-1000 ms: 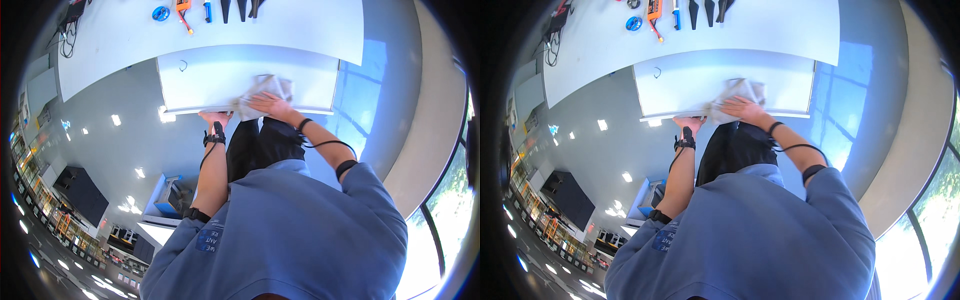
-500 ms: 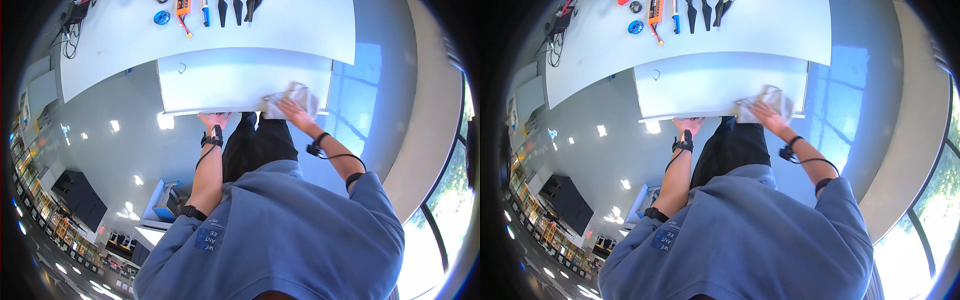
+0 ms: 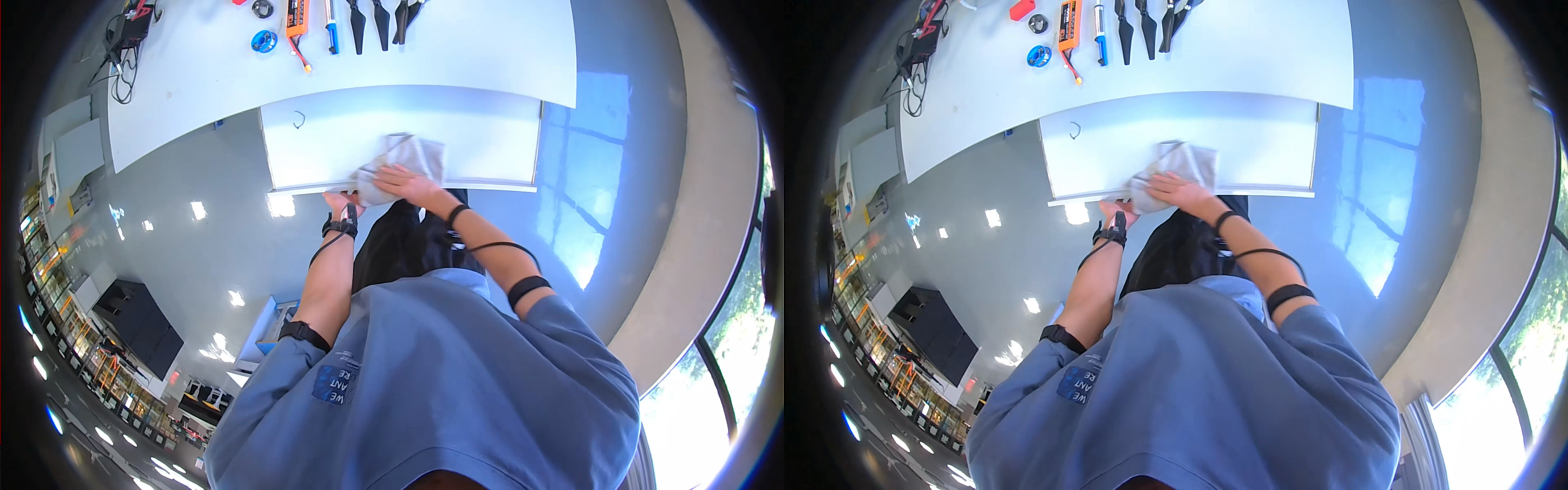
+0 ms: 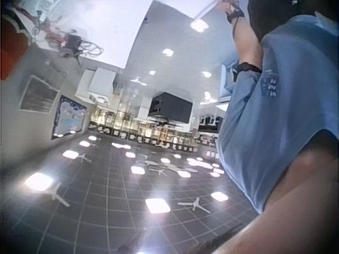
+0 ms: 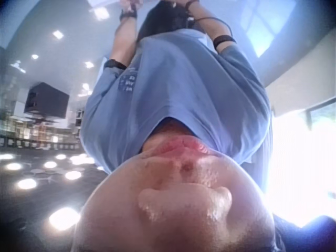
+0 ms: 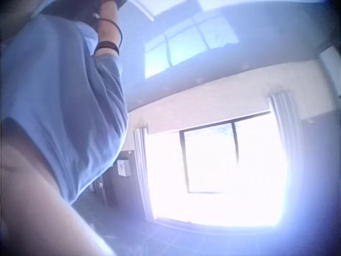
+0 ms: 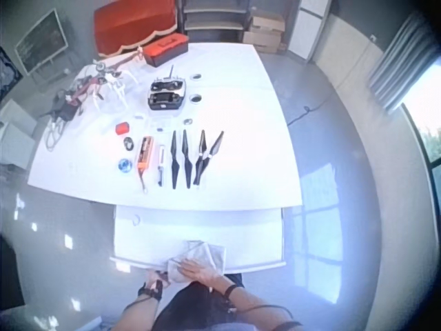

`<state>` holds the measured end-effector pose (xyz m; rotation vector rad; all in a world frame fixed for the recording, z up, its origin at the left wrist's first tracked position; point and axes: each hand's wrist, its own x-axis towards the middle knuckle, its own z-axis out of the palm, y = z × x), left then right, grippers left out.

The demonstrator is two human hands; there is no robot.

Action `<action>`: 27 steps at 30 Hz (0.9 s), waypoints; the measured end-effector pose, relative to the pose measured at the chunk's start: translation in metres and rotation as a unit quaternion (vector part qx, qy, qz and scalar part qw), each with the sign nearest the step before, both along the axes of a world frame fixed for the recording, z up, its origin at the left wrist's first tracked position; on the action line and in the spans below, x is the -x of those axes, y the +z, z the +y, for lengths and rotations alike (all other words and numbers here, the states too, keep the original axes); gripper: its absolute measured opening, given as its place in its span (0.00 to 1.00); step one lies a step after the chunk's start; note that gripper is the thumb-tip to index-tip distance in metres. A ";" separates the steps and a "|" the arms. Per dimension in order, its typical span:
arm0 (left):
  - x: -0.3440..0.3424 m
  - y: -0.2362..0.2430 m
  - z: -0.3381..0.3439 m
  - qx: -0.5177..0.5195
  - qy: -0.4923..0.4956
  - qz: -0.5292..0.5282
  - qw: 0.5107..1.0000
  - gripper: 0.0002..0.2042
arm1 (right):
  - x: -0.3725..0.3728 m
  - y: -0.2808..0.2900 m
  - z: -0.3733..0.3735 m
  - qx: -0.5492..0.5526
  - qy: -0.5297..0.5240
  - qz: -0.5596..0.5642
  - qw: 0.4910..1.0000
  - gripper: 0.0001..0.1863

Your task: Wiping the surface of a workshop desk and the inside of a drawer with a cloth.

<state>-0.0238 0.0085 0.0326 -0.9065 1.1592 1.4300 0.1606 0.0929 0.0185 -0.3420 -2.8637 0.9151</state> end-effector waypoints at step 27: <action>0.057 -0.034 0.095 -0.124 0.061 -0.008 0.990 0.33 | -0.117 0.019 0.047 0.652 -0.672 0.274 0.220 0.22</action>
